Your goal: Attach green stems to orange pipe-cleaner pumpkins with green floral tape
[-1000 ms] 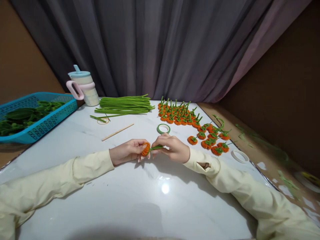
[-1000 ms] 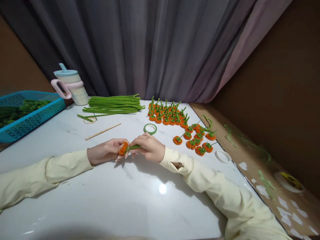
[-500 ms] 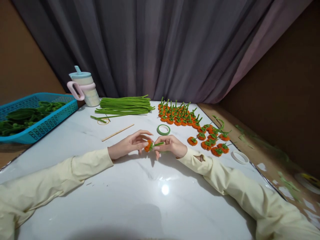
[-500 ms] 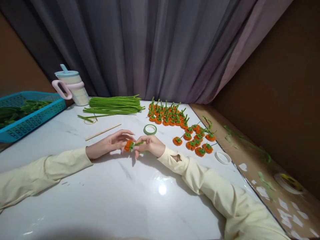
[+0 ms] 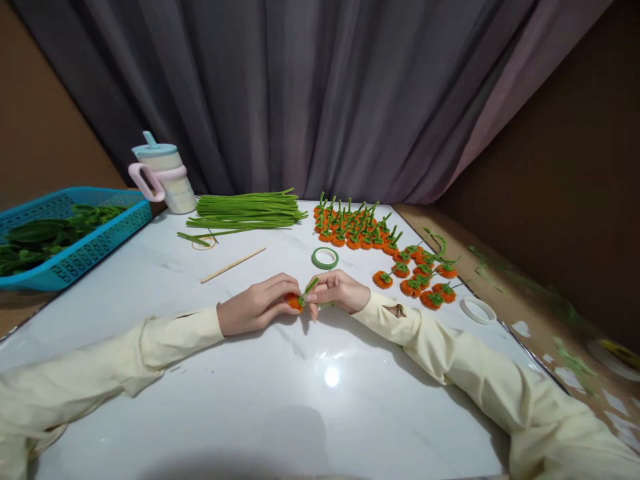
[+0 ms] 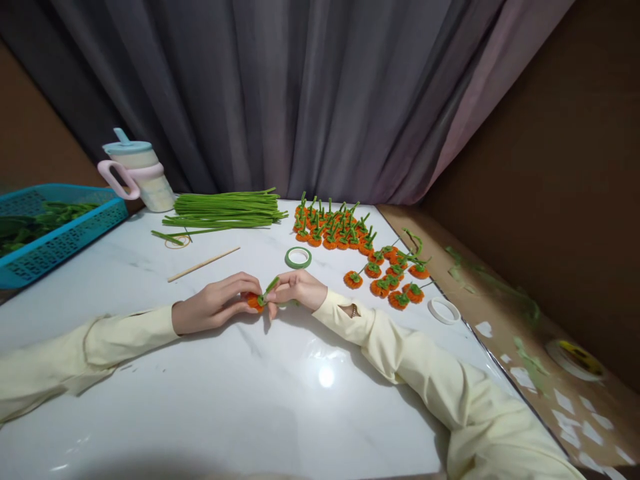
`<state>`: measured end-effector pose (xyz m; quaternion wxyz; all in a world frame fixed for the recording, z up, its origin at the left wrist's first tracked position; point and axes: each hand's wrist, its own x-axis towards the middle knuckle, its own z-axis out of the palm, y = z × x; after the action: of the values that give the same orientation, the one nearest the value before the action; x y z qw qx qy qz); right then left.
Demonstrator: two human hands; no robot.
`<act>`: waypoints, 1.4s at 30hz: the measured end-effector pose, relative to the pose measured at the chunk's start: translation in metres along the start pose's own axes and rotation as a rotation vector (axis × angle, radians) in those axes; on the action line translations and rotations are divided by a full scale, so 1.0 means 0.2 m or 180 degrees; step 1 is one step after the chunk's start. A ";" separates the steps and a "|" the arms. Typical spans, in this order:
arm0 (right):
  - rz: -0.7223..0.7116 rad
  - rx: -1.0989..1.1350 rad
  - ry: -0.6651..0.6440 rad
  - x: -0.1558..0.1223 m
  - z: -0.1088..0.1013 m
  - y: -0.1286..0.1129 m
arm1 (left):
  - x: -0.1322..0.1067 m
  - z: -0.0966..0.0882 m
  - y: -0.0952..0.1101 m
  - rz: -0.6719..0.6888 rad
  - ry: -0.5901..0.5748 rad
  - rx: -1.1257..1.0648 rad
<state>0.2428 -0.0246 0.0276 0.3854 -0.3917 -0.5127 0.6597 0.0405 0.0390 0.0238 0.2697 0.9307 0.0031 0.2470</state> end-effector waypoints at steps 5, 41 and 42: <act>-0.0029 -0.0226 -0.0212 -0.01 0.02 -0.02 | 0.00 0.01 0.02 -0.0097 -0.0021 -0.0159; 0.0084 0.0064 -0.0154 -0.01 0.01 -0.07 | 0.01 -0.05 0.03 -0.0166 -0.0281 -0.0541; 0.0105 0.0049 -0.0139 -0.01 0.01 -0.07 | 0.01 -0.05 0.03 -0.0016 -0.0238 -0.0191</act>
<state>0.2426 -0.0253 0.0423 0.3662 -0.3826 -0.5093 0.6783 0.0364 0.0387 0.0356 0.2981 0.9308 -0.0120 0.2114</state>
